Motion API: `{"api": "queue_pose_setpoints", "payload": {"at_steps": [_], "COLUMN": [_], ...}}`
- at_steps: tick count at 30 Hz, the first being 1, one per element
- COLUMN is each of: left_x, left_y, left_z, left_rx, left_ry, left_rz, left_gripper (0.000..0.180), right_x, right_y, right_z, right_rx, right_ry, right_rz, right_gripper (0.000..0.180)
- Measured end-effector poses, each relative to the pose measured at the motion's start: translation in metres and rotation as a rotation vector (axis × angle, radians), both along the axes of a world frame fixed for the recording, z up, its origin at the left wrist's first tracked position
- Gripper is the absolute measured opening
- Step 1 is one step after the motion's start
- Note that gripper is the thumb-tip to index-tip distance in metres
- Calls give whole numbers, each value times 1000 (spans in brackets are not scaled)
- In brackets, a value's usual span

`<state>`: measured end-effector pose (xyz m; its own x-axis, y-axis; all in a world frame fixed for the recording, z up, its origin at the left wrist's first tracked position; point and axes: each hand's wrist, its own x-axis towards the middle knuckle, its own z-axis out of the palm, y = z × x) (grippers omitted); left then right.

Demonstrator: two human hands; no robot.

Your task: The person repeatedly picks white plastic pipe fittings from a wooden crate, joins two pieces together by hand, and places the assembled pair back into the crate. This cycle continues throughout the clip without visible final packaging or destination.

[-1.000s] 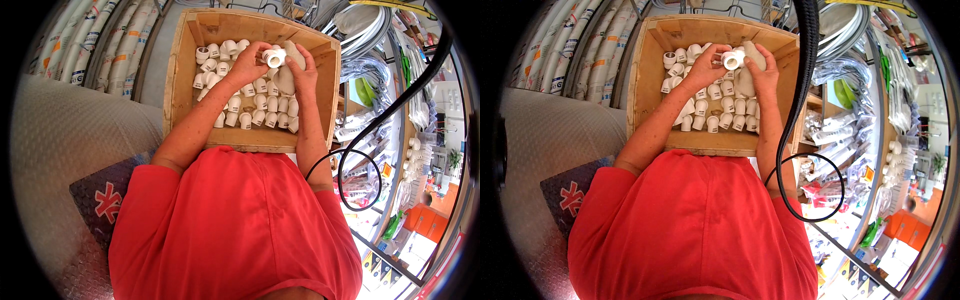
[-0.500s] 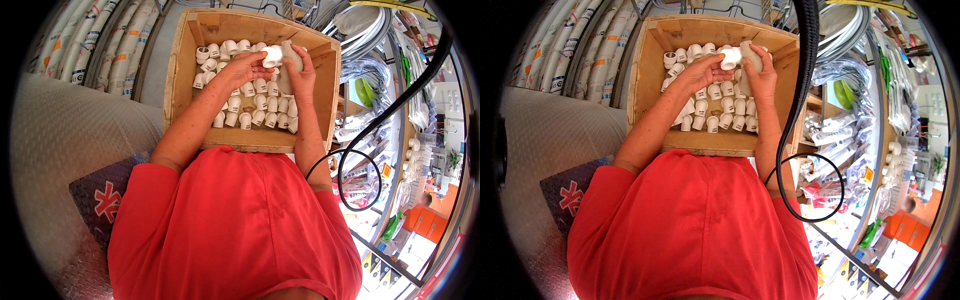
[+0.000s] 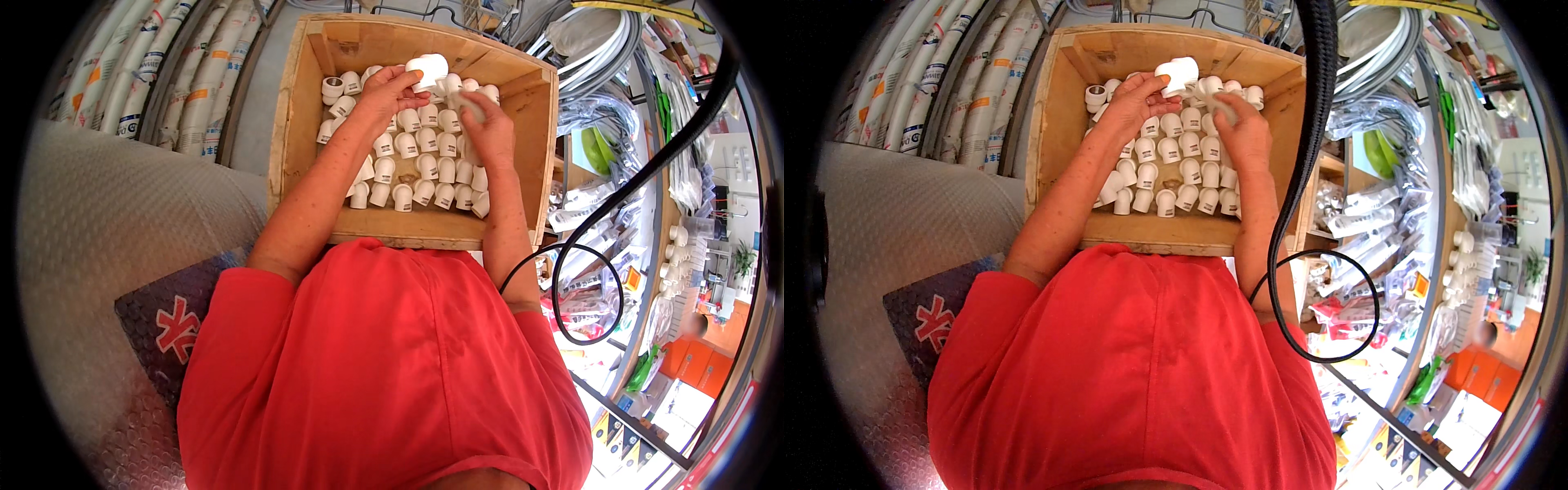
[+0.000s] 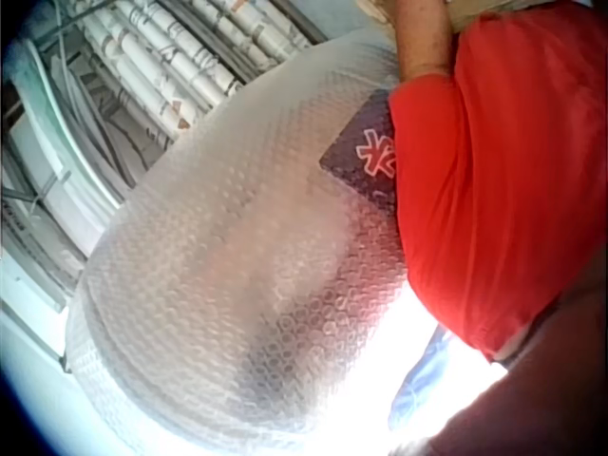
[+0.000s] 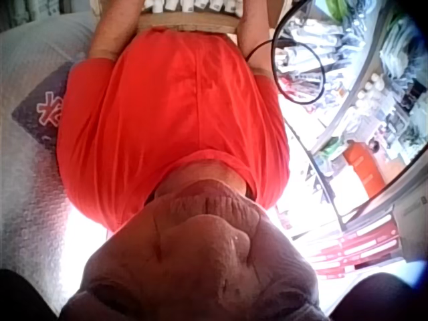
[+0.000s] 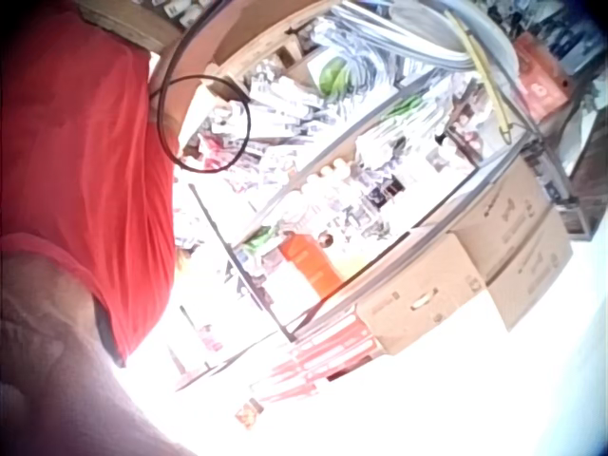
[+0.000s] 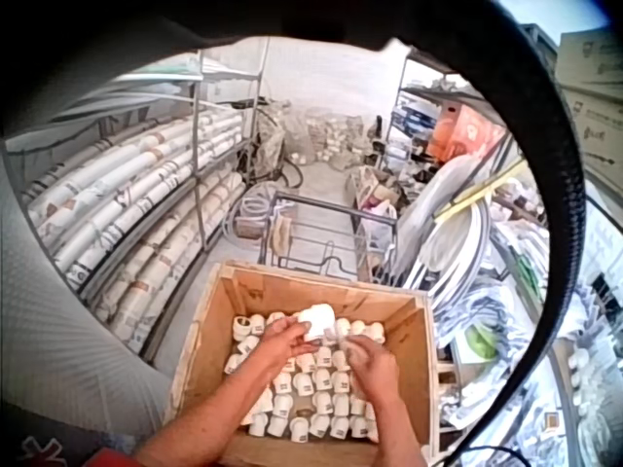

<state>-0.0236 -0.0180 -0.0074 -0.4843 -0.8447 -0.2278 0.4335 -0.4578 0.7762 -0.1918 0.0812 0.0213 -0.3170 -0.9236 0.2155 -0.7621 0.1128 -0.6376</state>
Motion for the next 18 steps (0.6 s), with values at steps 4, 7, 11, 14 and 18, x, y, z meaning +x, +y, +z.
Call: {"api": "queue_pose_setpoints", "payload": {"at_steps": [4,7,11,14,18], "left_x": [-7,-9,-5,-6,-12], "left_y": [4,6,4,6,9], "left_z": [1,-3,0,6,-3], "left_rx": [-57,-133,-113,-172,-301], "left_ry": [-97,-140,-127,-118,-257], "left_rz": [10,-68,-104,-113,-77], "left_gripper": [36,37,35,33,34], "right_x": [7,16,3,-7,11], "right_y": [-5,-6,-4,-5,-6], "right_z": [1,-1,-3,-1,-2], "right_rx": [-307,-299,-202,-262,-352], "right_ry": [-126,-79,-75,-107,-144], "right_rz": [6,70,-62,-137,73], "right_gripper": [32,35,34,33,32]}}
